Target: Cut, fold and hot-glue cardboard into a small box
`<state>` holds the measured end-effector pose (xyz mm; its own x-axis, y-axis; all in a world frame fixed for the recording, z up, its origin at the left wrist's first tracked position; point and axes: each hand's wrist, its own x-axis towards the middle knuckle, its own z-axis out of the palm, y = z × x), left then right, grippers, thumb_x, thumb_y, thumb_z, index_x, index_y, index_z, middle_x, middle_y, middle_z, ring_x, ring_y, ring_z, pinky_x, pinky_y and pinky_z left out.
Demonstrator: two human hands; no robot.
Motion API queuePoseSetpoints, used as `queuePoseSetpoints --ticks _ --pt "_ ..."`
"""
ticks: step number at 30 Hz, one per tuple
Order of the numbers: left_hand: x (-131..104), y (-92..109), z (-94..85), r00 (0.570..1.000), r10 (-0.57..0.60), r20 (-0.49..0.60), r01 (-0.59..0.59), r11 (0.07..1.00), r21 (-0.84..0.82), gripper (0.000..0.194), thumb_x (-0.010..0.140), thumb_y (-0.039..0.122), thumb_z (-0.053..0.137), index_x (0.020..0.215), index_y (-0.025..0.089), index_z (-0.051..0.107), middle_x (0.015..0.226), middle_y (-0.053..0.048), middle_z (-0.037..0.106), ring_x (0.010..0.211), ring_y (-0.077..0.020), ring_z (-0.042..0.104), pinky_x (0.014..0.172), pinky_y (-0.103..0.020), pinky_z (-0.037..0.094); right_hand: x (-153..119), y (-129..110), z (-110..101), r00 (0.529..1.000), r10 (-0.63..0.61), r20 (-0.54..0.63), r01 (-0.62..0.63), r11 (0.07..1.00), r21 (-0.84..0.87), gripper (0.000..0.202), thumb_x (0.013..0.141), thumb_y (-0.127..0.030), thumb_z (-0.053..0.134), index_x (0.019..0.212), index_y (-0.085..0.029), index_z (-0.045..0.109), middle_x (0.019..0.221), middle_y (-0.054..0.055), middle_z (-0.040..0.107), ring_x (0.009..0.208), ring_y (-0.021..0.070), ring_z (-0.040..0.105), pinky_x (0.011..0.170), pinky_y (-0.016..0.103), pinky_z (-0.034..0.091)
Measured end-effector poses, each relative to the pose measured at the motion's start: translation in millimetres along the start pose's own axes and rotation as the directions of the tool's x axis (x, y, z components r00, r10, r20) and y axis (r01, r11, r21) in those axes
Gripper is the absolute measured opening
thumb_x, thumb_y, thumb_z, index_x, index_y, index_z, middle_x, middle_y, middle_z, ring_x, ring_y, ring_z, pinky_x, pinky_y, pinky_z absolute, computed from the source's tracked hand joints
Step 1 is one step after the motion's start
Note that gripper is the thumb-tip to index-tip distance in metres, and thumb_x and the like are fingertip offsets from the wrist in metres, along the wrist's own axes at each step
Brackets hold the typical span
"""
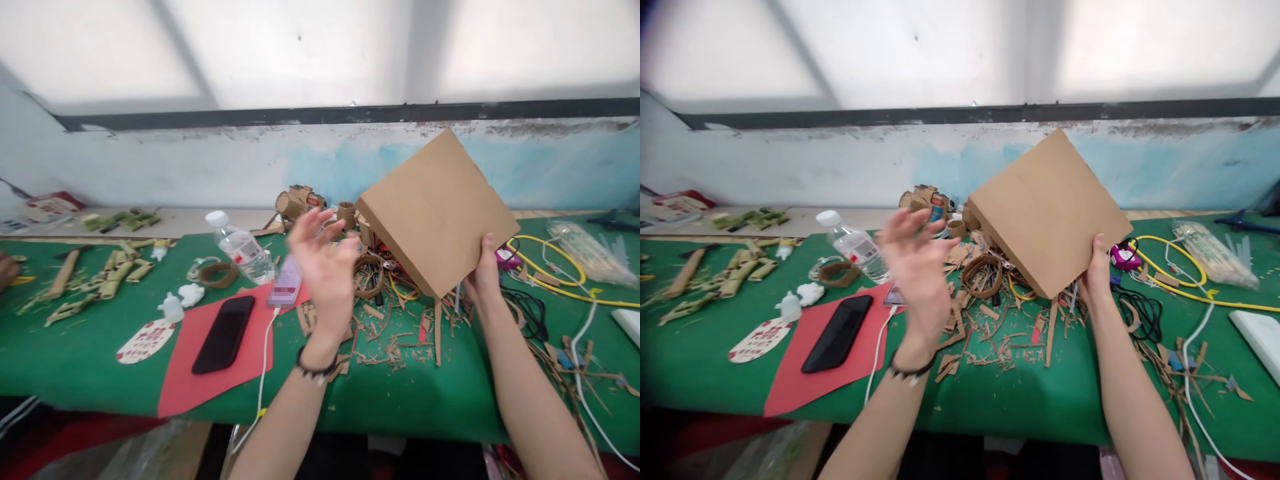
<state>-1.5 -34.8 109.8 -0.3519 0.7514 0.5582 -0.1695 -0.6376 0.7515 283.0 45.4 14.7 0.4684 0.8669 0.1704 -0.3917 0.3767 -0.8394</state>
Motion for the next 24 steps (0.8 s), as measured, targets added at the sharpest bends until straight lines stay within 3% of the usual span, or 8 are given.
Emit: queuePoseSetpoints --ticks 4,6,12,14,16,19,21,24 --pt "0 -64 17.6 0.912 -0.306 0.273 0.318 0.948 -0.001 0.114 0.082 0.058 0.092 0.169 0.04 0.022 0.178 -0.015 0.031 0.163 -0.0396 0.04 0.129 -0.06 0.043 -17 5 17 0.991 0.061 0.123 -0.058 0.998 -0.029 0.066 0.091 -0.074 0.072 0.139 -0.029 0.064 0.155 0.009 0.067 0.138 0.0296 0.069 0.103 0.047 0.067" --pt "1 -90 18.9 0.908 -0.282 0.309 0.311 0.949 -0.047 0.115 0.083 0.057 0.092 0.17 0.034 0.02 0.174 -0.018 0.041 0.162 -0.0361 0.043 0.133 -0.056 0.039 -26 5 21 0.967 0.113 0.229 -0.094 0.991 -0.092 0.071 0.088 -0.071 0.078 0.145 -0.031 0.06 0.154 0.009 0.067 0.135 0.0308 0.071 0.105 0.05 0.066" --pt "24 -105 -9.0 0.969 -0.213 0.124 0.226 0.969 -0.1 0.082 0.084 0.056 0.091 0.149 0.024 0.052 0.159 -0.017 0.061 0.149 -0.0319 0.059 0.13 -0.05 0.046 -23 -10 3 0.823 0.183 0.538 -0.038 0.962 -0.269 0.081 0.081 -0.086 0.075 0.139 -0.03 0.069 0.141 0.012 0.075 0.132 0.0338 0.072 0.108 0.053 0.062" --pt "33 -102 -19.9 0.984 -0.172 0.043 0.176 0.978 -0.116 0.076 0.085 0.055 0.09 0.146 0.025 0.056 0.159 -0.015 0.062 0.149 -0.0304 0.06 0.129 -0.047 0.047 -15 -12 -3 0.852 0.098 0.514 0.147 0.898 -0.415 0.068 0.095 -0.082 0.062 0.137 -0.03 0.071 0.134 0.01 0.078 0.126 0.0312 0.073 0.11 0.052 0.058" --pt "38 -100 -27.0 0.986 -0.166 0.002 0.165 0.976 -0.143 0.075 0.087 0.056 0.088 0.149 0.027 0.055 0.161 -0.013 0.06 0.15 -0.0293 0.059 0.128 -0.046 0.048 -11 -10 -3 0.872 -0.018 0.49 0.375 0.668 -0.642 0.053 0.104 -0.071 0.056 0.124 -0.027 0.077 0.121 0.011 0.081 0.114 0.0307 0.075 0.107 0.05 0.056" --pt "38 -96 -29.3 0.981 -0.193 -0.008 0.189 0.967 -0.172 0.077 0.089 0.058 0.086 0.153 0.03 0.053 0.164 -0.012 0.059 0.147 -0.0294 0.062 0.124 -0.046 0.052 -19 4 5 0.75 0.031 0.661 0.647 0.176 -0.742 0.044 0.108 -0.058 0.055 0.103 -0.023 0.081 0.106 0.013 0.082 0.104 0.0327 0.072 0.097 0.048 0.054" --pt "35 -93 -27.2 0.978 -0.208 -0.015 0.201 0.961 -0.189 0.079 0.089 0.058 0.085 0.155 0.031 0.051 0.163 -0.012 0.059 0.145 -0.03 0.064 0.123 -0.047 0.054 -32 15 15 0.643 0.171 0.747 0.761 -0.033 -0.648 0.038 0.109 -0.051 0.055 0.111 -0.023 0.081 0.112 0.013 0.081 0.112 0.0344 0.069 0.097 0.048 0.051" --pt "32 -89 -23.7 0.97 -0.238 -0.048 0.223 0.951 -0.217 0.076 0.09 0.06 0.083 0.152 0.03 0.051 0.163 -0.012 0.06 0.146 -0.0306 0.063 0.124 -0.049 0.053 -53 28 28 0.603 0.229 0.764 0.796 -0.232 -0.559 0.038 0.108 -0.043 0.06 0.136 -0.02 0.072 0.132 0.017 0.076 0.124 0.0368 0.064 0.108 0.053 0.044"
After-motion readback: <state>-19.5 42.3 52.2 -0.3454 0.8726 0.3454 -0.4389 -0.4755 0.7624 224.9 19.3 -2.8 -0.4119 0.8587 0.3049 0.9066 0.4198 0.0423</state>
